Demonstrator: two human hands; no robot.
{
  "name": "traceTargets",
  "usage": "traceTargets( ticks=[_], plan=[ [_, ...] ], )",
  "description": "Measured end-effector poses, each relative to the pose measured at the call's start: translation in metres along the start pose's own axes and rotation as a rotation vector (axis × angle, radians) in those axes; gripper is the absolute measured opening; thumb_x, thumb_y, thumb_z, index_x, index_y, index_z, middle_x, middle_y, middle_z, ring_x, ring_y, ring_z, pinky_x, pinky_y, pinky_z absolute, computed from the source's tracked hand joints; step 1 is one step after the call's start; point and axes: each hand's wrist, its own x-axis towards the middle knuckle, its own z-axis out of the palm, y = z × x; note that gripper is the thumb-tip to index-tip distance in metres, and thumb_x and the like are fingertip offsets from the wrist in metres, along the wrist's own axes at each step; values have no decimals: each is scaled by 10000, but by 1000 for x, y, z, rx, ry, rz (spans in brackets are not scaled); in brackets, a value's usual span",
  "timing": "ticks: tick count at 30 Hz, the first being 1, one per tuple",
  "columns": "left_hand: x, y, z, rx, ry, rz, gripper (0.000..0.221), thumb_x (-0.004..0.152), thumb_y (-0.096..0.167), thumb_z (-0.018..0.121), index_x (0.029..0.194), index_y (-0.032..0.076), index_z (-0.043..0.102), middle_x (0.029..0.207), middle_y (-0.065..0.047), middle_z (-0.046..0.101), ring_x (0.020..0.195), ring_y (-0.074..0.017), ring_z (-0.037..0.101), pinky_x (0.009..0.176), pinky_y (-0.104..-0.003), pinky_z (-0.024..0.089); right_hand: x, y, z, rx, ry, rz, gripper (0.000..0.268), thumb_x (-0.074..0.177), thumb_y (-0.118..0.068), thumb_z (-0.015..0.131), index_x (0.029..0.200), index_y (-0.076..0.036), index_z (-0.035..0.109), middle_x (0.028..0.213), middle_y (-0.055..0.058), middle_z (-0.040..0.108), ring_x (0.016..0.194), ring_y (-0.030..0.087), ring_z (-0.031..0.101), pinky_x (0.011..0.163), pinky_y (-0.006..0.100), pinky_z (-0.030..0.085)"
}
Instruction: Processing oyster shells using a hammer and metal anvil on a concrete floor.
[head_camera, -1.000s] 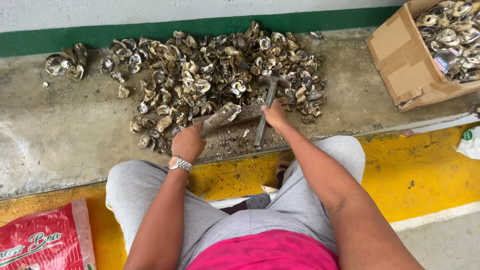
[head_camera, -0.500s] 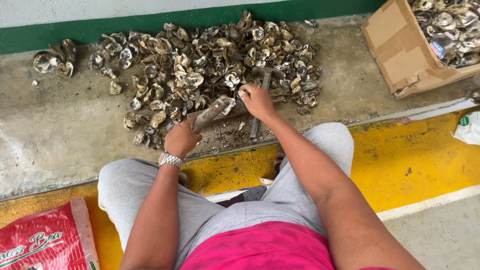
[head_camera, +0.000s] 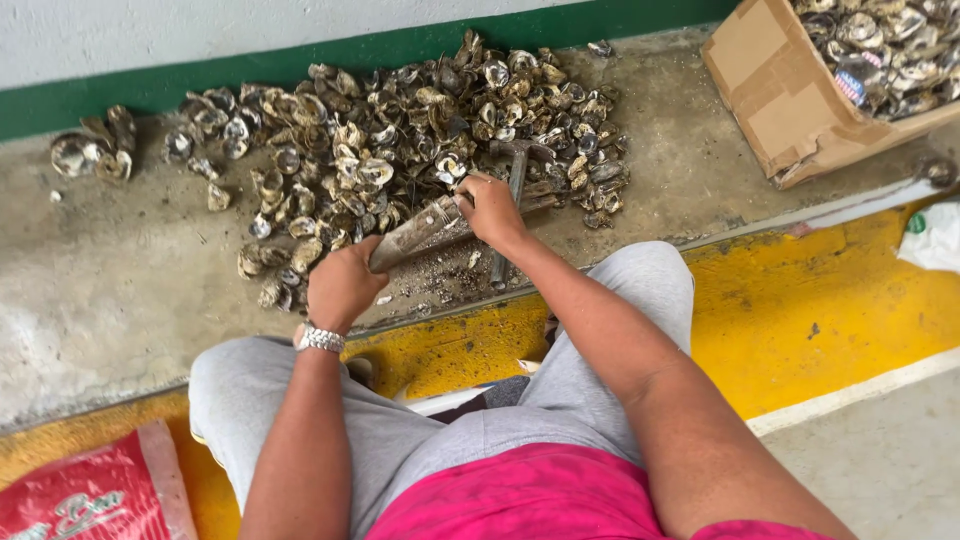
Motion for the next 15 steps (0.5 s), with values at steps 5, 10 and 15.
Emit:
traceTargets(
  ticks=[5, 10, 15],
  plan=[
    [0, 2, -12, -194, 10, -48, 587, 818, 250, 806, 1380, 259, 635, 861, -70, 773, 635, -153, 699, 610, -329, 564, 1, 17, 2, -25, 85, -6, 60, 913, -23, 710, 971, -11, 710, 1026, 116, 721, 734, 135, 655, 644, 285, 563],
    [13, -7, -3, -367, 113, -115, 581, 832, 216, 793, 1388, 172, 629, 930, -89, 777, 615, -151, 696, 555, -320, 571, 4, -8, -52, 138, -154, 298, 127, 951, -52, 670, 1060, -90, 723, 1049, 72, 705, 624, 198, 543, 496, 313, 447],
    [20, -14, 12, -241, 146, -225, 575, 853, 225, 789, 1396, 169, 607, 897, -76, 773, 570, -116, 663, 495, -302, 536, 26, 20, -147, 769, 833, 144, 200, 920, 18, 598, 1053, -110, 675, 989, 85, 718, 715, 124, 703, 505, 255, 622]
  ],
)
